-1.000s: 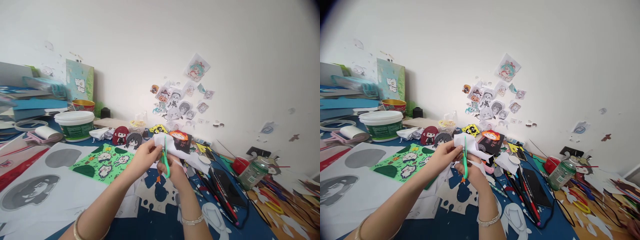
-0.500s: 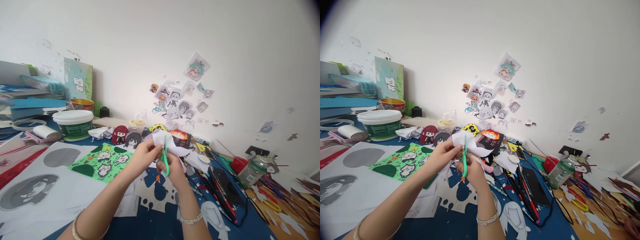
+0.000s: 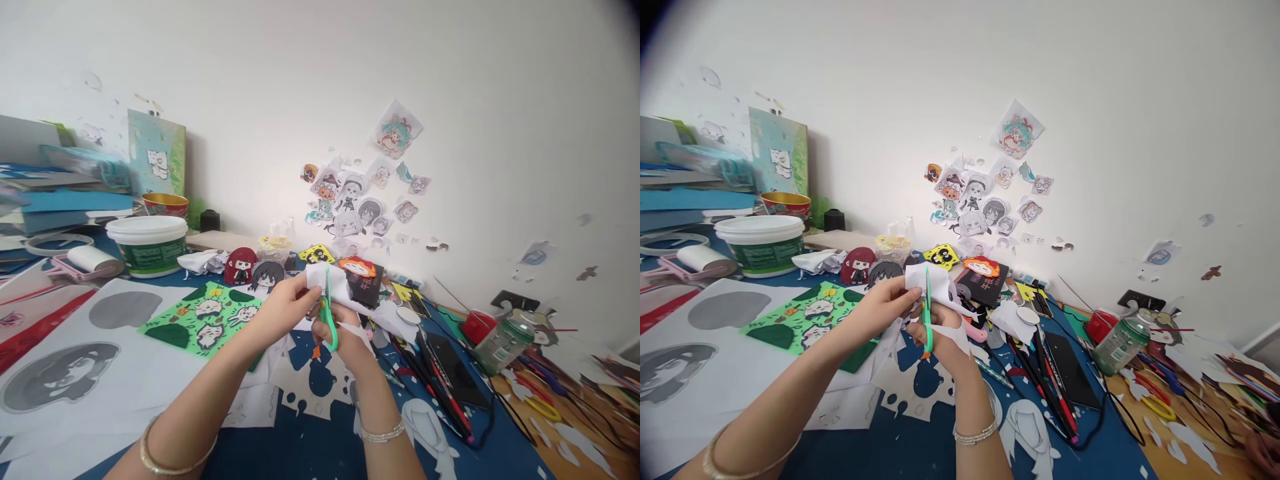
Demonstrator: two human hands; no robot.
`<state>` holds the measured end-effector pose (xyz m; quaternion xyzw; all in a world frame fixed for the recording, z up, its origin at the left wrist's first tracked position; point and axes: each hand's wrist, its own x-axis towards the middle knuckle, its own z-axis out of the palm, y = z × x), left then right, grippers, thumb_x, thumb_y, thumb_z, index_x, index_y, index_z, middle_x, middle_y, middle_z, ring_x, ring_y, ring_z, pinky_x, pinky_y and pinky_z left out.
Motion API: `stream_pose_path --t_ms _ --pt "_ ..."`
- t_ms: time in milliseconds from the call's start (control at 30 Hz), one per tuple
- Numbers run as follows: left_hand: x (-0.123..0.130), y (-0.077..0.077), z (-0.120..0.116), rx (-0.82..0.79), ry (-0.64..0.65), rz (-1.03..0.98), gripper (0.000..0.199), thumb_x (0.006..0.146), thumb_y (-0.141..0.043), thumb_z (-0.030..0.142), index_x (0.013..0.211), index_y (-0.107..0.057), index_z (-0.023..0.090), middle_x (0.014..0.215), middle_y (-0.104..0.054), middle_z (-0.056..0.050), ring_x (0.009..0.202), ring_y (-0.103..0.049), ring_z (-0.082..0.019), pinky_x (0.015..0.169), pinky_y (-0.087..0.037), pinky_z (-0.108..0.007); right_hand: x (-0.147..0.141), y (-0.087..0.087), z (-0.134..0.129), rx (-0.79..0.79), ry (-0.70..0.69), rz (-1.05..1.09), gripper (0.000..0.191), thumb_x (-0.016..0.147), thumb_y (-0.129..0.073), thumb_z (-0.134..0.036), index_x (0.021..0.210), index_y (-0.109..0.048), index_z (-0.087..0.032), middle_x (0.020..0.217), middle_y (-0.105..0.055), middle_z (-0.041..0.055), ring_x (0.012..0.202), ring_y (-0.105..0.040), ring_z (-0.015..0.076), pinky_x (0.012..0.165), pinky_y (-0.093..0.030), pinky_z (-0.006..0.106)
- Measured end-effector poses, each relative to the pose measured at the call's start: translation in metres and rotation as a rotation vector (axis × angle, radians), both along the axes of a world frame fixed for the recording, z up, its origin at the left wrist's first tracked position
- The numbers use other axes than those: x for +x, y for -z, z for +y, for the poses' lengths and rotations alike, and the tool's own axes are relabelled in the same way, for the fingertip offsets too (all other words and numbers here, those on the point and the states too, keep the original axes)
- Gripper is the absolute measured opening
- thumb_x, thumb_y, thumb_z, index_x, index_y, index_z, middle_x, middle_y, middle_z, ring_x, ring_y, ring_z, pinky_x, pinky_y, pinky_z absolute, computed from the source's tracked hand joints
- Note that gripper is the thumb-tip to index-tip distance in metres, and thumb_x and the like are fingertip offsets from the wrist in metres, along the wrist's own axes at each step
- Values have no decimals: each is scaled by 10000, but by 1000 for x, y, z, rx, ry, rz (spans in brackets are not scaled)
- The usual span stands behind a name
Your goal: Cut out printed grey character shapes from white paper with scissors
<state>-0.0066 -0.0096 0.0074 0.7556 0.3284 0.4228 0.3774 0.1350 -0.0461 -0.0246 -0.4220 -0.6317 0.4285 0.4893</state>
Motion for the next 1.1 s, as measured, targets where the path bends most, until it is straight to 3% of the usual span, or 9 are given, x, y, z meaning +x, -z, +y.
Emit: stream_pose_path --t_ms 367,567,733,933,1100 --pt "1 -1 0 12 19 -21 255 811 -411 380 639 -442 194 537 -440 45 499 -393 -111 488 -299 -229 -1 -3 -1 -43 52 -6 247 635 -680 -350 752 -541 -184 525 -497 -53 477 -459 106 479 -402 238" --pt "3 3 4 141 -156 37 279 841 -351 378 623 -375 206 563 -428 39 530 -391 -121 508 -300 -237 6 -4 -5 28 -41 -32 235 683 -663 -373 747 -552 -176 533 -512 -35 474 -477 111 460 -392 234" --pt "-5 4 10 265 -209 180 259 855 -320 374 660 -375 212 580 -427 37 555 -413 -136 522 -294 -243 6 -6 -7 -63 -37 -82 291 661 -683 -393 807 -602 -154 510 -513 -37 469 -488 118 462 -406 244" --pt "-8 3 14 391 -410 290 280 845 -342 343 605 -260 225 574 -370 31 530 -386 -147 515 -246 -253 6 -9 -6 -152 -73 -152 335 646 -703 -374 874 -629 -141 562 -573 -13 490 -519 113 498 -429 240" --pt "-8 5 17 376 -282 306 277 845 -337 357 609 -287 222 568 -376 31 535 -386 -145 520 -256 -260 9 -9 -6 -151 -58 -140 334 643 -705 -370 878 -632 -144 570 -573 -13 526 -540 124 521 -438 244"
